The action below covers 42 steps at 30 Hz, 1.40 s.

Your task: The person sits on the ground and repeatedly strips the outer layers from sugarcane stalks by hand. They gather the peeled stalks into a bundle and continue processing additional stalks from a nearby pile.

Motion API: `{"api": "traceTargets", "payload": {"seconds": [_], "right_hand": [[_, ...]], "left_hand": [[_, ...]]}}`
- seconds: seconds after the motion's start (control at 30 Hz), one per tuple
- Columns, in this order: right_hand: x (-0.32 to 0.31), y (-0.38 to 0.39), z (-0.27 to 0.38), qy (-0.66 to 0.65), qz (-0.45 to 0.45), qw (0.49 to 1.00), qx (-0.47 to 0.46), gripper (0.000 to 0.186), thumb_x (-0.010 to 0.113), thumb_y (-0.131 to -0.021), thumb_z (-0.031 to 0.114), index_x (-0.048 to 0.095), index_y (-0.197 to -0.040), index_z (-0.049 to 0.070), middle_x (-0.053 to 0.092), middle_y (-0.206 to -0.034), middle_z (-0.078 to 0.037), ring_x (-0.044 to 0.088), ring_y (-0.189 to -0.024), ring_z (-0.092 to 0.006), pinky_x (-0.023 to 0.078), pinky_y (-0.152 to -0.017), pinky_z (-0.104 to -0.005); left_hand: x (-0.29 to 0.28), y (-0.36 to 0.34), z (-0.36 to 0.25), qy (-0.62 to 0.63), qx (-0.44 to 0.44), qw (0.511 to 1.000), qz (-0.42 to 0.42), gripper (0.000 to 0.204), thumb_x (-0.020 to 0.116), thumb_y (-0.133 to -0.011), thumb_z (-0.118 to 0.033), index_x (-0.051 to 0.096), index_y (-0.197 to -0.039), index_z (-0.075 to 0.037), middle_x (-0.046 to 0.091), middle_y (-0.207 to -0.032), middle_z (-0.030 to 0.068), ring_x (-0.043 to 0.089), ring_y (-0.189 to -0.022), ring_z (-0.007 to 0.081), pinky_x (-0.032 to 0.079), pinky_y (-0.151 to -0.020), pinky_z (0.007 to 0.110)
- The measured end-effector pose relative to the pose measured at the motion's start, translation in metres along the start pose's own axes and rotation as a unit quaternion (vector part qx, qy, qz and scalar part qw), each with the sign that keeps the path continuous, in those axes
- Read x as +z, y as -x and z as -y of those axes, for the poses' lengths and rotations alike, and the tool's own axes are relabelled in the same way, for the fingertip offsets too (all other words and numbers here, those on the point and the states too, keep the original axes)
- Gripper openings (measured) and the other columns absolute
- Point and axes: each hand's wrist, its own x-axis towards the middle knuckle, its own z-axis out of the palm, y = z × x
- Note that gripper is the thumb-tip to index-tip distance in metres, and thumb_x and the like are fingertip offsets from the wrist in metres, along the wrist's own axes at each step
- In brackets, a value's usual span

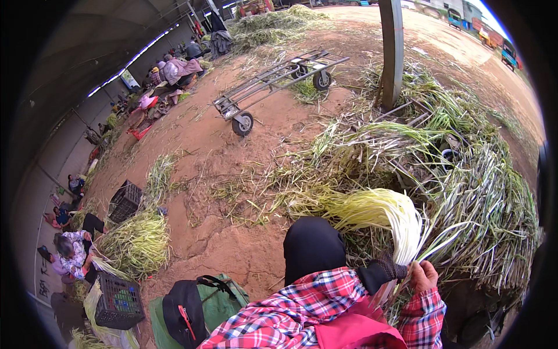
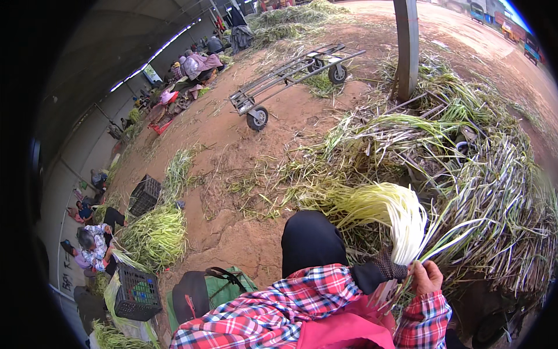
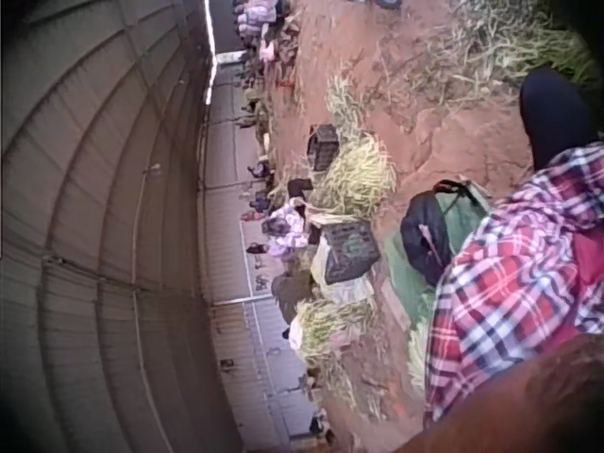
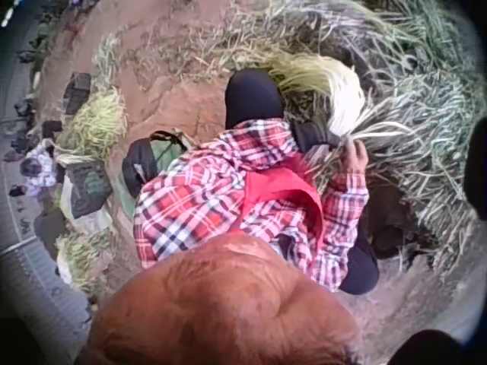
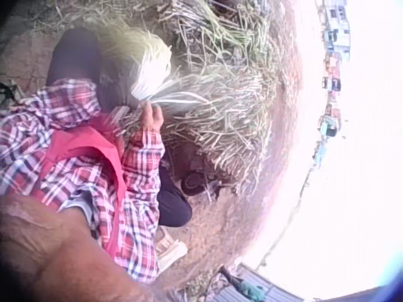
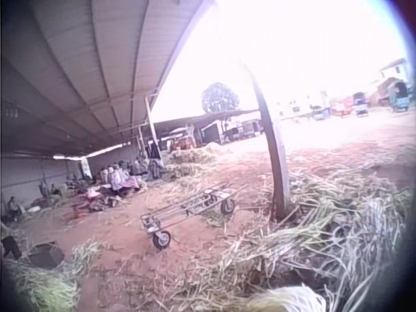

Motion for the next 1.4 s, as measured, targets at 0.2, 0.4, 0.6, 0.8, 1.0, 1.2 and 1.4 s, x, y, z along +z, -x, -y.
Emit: {"api": "traceTargets", "payload": {"seconds": [0.2, 0.4, 0.6, 0.8, 1.0, 1.2, 1.4], "right_hand": [[0.004, 0.0, -0.019, -0.084, -0.06, 0.995, -0.007, 0.013, 0.06, -0.078, 0.017, 0.054, -0.074, 0.007, 0.05, -0.053, 0.001, 0.04, -0.036, -0.0059, 0.031, -0.032, -0.0195], [0.003, -0.004, -0.023, -0.022, -0.126, 0.989, -0.081, 0.012, 0.059, -0.079, 0.016, 0.054, -0.072, 0.008, 0.05, -0.054, 0.003, 0.038, -0.037, -0.0042, 0.027, -0.033, -0.0185], [-0.143, -0.014, 0.032, -0.2, -0.342, 0.896, -0.204, 0.006, 0.056, -0.081, 0.016, 0.059, -0.079, 0.011, 0.048, -0.058, 0.006, 0.039, -0.047, -0.0027, 0.029, -0.04, -0.0157], [-0.2, -0.037, 0.021, 0.061, -0.353, 0.908, -0.218, 0.009, 0.054, -0.083, 0.019, 0.056, -0.086, 0.011, 0.047, -0.059, 0.006, 0.039, -0.046, -0.0028, 0.028, -0.038, -0.0152], [-0.03, -0.031, 0.004, 0.281, -0.049, 0.923, -0.259, 0.017, 0.052, -0.084, 0.015, 0.048, -0.072, 0.004, 0.043, -0.054, 0.004, 0.037, -0.047, -0.003, 0.03, -0.042, -0.0178], [0.0, -0.026, -0.002, 0.04, 0.036, 0.989, -0.136, 0.024, 0.053, -0.083, 0.017, 0.044, -0.101, 0.003, 0.049, -0.072, 0.0, 0.042, -0.056, -0.0039, 0.033, -0.048, -0.0157], [-0.008, 0.014, -0.01, 0.056, 0.232, 0.971, 0.013, 0.052, 0.047, -0.079, 0.012, 0.026, -0.126, 0.005, 0.057, -0.087, -0.011, 0.054, -0.059, -0.0141, 0.043, -0.053, -0.0251]], "left_hand": [[-0.01, -0.003, 0.021, -0.024, -0.023, 0.999, 0.013, 0.019, 0.065, -0.071, -0.012, 0.059, -0.086, -0.001, 0.06, -0.069, 0.0004, 0.057, -0.062, 0.0138, 0.046, -0.058, 0.024], [-0.006, -0.002, 0.015, -0.007, -0.057, 0.998, 0.018, 0.038, 0.062, -0.072, -0.016, 0.052, -0.105, 0.001, 0.057, -0.093, 0.0085, 0.053, -0.089, 0.0203, 0.041, -0.08, 0.026], [0.0, -0.004, 0.006, 0.02, -0.032, 0.999, 0.006, 0.041, 0.061, -0.071, -0.015, 0.049, -0.107, 0.002, 0.054, -0.096, 0.0097, 0.049, -0.092, 0.0215, 0.038, -0.082, 0.027], [0.003, -0.006, 0.002, 0.04, -0.026, 0.999, 0.002, 0.044, 0.06, -0.071, -0.015, 0.046, -0.109, 0.002, 0.05, -0.1, 0.0108, 0.046, -0.095, 0.0226, 0.034, -0.084, 0.028], [0.01, -0.003, -0.001, 0.062, -0.023, 0.998, 0.002, 0.046, 0.059, -0.07, -0.014, 0.044, -0.111, 0.002, 0.047, -0.103, 0.012, 0.042, -0.098, 0.0238, 0.031, -0.086, 0.029], [0.007, 0.002, -0.009, 0.079, -0.004, 0.997, -0.018, 0.049, 0.058, -0.07, -0.013, 0.041, -0.113, 0.003, 0.043, -0.107, 0.0131, 0.038, -0.102, 0.025, 0.028, -0.088, 0.03], [-0.001, 0.01, -0.016, 0.083, 0.004, 0.996, -0.029, 0.052, 0.057, -0.069, -0.013, 0.039, -0.115, 0.003, 0.04, -0.111, 0.0143, 0.035, -0.105, 0.0261, 0.025, -0.09, 0.031]]}}
